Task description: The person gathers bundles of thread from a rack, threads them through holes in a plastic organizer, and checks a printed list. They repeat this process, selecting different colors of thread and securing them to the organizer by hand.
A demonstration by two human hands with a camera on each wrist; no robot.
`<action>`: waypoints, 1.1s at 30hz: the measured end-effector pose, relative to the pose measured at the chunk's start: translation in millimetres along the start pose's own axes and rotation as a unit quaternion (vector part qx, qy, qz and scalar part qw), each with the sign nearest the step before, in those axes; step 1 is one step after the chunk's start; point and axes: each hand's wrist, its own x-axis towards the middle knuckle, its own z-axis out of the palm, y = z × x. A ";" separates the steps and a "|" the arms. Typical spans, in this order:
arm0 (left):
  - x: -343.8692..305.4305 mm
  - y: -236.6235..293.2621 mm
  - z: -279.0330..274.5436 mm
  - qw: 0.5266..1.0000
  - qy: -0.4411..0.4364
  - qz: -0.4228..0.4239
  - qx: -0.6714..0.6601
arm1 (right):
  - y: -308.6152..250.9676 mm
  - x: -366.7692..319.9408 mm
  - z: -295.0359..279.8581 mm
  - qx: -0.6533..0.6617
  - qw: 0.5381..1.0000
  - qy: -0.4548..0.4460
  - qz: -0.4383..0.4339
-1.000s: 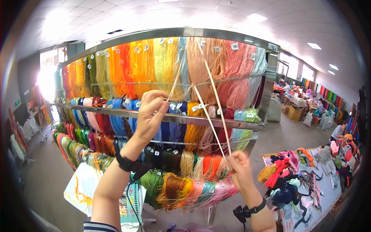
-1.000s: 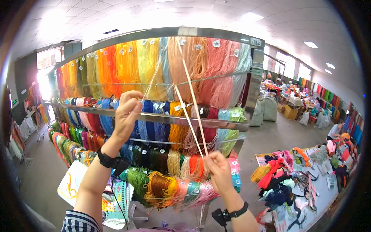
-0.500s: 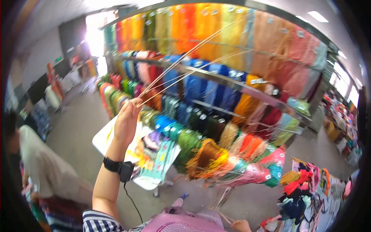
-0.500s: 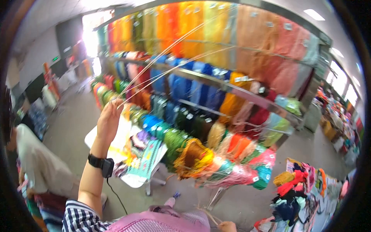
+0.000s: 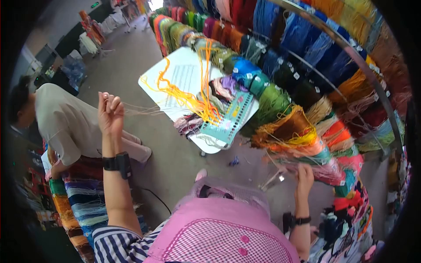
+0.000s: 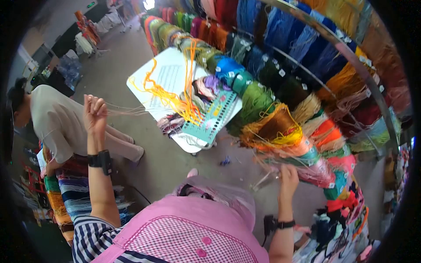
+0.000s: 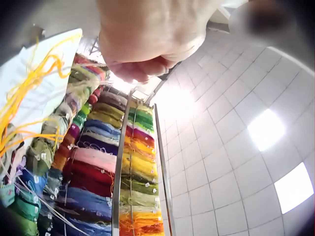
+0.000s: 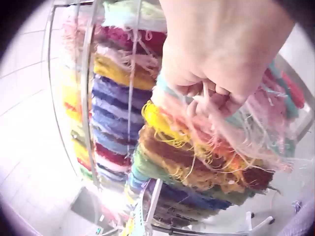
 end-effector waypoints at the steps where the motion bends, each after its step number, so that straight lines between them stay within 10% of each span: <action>1: -4.3 -4.3 16.7 0.999 0.020 -0.027 0.032 | -3.0 9.3 21.8 -0.038 0.999 -0.023 -0.014; 11: -28.5 -162.6 2.1 0.824 0.081 -0.453 0.329 | -25.0 13.0 255.1 -0.087 0.954 -0.285 -0.025; 17: -40.1 -209.0 -23.0 0.820 0.061 -0.459 0.335 | 3.5 15.2 309.2 -0.121 0.959 -0.257 0.023; 33: -26.9 -199.8 -8.8 0.825 0.005 -0.478 0.303 | -6.1 -1.0 312.0 -0.284 0.915 -0.175 -0.228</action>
